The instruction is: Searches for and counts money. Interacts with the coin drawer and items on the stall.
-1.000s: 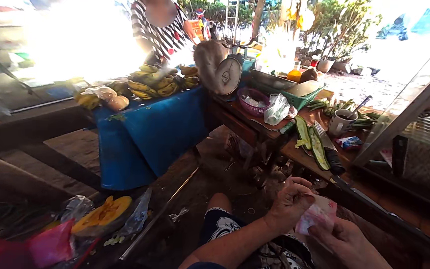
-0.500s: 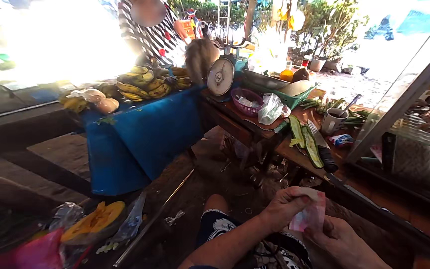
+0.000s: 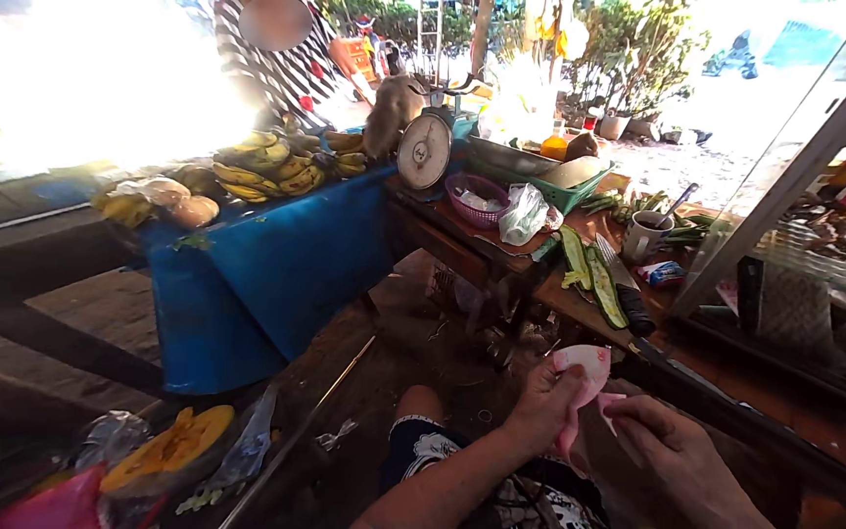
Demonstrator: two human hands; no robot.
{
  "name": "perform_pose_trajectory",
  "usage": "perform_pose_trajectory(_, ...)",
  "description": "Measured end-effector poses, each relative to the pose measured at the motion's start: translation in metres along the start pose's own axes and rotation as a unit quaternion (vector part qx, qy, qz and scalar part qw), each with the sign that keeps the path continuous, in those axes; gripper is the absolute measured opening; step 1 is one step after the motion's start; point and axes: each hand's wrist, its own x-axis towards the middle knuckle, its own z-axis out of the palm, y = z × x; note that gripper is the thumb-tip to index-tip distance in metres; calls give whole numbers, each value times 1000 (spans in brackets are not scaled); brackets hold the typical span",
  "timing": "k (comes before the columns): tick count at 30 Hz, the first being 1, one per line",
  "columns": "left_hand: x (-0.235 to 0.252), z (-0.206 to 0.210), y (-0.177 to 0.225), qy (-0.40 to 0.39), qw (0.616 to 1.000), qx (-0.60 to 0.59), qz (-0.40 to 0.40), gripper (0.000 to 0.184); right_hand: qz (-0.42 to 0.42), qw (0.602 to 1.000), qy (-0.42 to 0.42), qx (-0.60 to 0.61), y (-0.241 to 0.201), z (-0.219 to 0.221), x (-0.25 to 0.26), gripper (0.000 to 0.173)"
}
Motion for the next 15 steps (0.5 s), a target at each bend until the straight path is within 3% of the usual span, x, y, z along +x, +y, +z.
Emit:
perform_pose_trajectory(5,0,1,-5,-26,995,79,60,14,-72,993,76,61,-9,-6,3,18)
perform_pose_trajectory(11,-1,-3,-11,-87,976,138,146,24,-80,995,56,19,-17,-9,0,28)
perform_pose_trajectory(15,-3,1,-9,-111,973,138,150,13,-74,997,28,-25,-20,-10,-2,31)
